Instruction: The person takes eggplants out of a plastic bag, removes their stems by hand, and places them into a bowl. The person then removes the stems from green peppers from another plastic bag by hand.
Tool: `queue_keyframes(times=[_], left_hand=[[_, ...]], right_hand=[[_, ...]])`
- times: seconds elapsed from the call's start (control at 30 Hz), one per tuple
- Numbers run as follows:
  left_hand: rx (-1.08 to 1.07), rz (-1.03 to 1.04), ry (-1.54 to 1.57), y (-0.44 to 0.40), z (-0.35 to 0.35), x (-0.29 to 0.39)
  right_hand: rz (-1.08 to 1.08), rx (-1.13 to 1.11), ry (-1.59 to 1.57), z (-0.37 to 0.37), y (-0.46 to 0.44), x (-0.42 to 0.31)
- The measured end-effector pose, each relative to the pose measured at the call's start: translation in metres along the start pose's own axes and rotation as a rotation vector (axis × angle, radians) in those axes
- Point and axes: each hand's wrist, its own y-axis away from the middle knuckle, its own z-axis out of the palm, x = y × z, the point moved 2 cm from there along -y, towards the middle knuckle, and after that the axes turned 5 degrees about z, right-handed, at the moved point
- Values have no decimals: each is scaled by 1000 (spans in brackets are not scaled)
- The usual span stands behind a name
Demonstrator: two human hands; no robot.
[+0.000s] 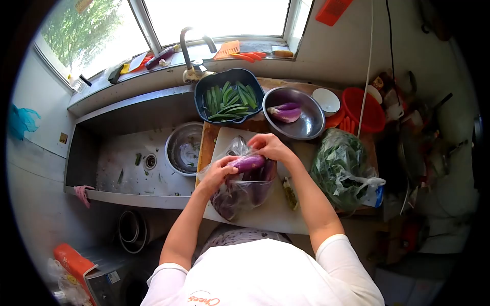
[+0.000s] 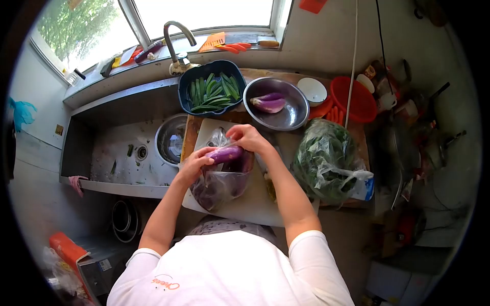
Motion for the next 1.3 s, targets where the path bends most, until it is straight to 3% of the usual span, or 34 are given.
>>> queue_keyframes(times=[0.03, 0.13, 0.17, 0.23, 0.3, 0.37, 0.47, 0.53, 0.63, 0.67, 0.77, 0.8, 0.9, 1.03, 1.07, 1.1, 1.17, 1.3], left_hand=[[2, -71, 98, 2, 5, -3], [-5, 1, 241, 1, 19, -13], [7, 19, 328, 0, 23, -13], [-185, 107, 733, -6, 25, -9], [-81, 70, 611, -10, 33, -1], [-13, 33, 424, -13, 41, 13], [91, -53, 204, -15, 43, 15], [152, -103, 32, -13, 48, 18], [156, 26, -116, -1, 60, 5], [152, -31, -262, 5, 64, 6], [370, 483, -1513, 23, 87, 35], [455, 501, -1443, 28, 101, 57], [433, 647, -1435, 30, 113, 82], [4, -8, -177, 13, 98, 37], [26, -18, -24, 13, 105, 34], [34, -31, -75, 15, 108, 36], [19, -110, -63, 19, 121, 39], [40, -101, 62, 20, 128, 35]], right_hand=[[50, -59, 27, -5, 0, 8], [130, -187, 47, -20, 3, 26], [117, -165, -117, -21, 5, 30], [89, -130, -450, -12, 15, 20], [13, -108, -311, -2, 21, 13], [-75, -59, -316, -2, 40, -13], [-130, -93, -768, -4, 57, -29], [-85, 168, -515, -1, 56, -28], [-158, 673, 19, 9, 68, -35], [-271, 689, 0, 9, 74, -44], [-485, 613, -60, 4, 88, -65], [-496, 630, -113, 3, 89, -66], [-502, 636, -234, 6, 88, -64], [-492, 615, -399, 12, 93, -69], [-487, 588, -532, 11, 95, -73], [-399, 542, -697, 7, 99, -80], [-348, 569, -735, 1, 104, -80], [-435, 659, -655, 8, 106, -79]])
